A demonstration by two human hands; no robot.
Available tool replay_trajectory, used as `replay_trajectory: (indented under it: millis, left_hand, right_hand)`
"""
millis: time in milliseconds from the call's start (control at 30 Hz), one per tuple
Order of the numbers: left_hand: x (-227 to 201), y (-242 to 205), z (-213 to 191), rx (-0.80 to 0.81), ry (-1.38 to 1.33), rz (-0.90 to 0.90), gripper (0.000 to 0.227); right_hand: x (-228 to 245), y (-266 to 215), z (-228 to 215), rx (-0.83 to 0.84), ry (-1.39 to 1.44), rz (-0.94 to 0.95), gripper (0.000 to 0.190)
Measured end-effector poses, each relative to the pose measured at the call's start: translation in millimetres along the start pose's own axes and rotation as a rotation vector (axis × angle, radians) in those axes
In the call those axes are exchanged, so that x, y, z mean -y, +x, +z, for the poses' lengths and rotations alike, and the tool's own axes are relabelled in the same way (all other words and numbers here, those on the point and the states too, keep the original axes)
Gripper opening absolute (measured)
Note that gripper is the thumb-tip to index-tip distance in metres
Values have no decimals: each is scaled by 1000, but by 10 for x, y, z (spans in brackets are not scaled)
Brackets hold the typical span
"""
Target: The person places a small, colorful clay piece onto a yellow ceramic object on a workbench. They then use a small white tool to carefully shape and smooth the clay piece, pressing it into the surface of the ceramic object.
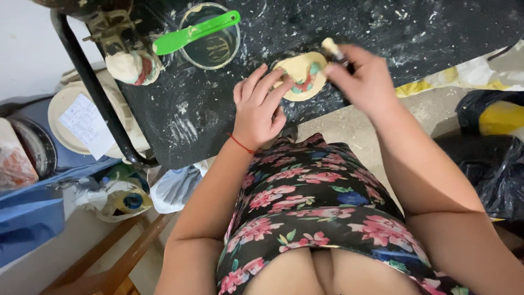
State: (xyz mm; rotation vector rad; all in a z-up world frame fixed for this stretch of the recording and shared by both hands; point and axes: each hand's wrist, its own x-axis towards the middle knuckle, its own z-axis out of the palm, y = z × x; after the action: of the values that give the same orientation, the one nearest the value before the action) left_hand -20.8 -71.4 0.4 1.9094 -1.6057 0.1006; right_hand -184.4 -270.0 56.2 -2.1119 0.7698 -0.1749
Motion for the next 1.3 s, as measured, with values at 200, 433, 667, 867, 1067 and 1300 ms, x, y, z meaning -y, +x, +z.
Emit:
replay_trajectory:
  millis: [200, 433, 667, 867, 1067, 1300]
  left_hand:
    - [33, -33, 62, 55, -32, 45, 53]
    - [35, 3, 49, 65, -35, 39, 55]
    - [42, 9, 33, 76, -86, 14, 58]
    - [106, -59, 120, 57, -111, 18, 56]
    - [150, -86, 124, 61, -142, 36, 59]
    - [232, -182, 19, 67, -157, 48, 68]
  right_hand:
    - [-798, -78, -220, -50, -290, -222, 8]
    - [-759, -119, -57, -160, -217, -370, 17]
    - [-682, -251, 55, -241, -232, -342, 15]
    - [-712, -397, 261, -297, -286, -291, 12]
    - [-562, -572, 432, -379, -193, -269, 15]
    - [-306, -757, 651, -446, -196, -137, 14]
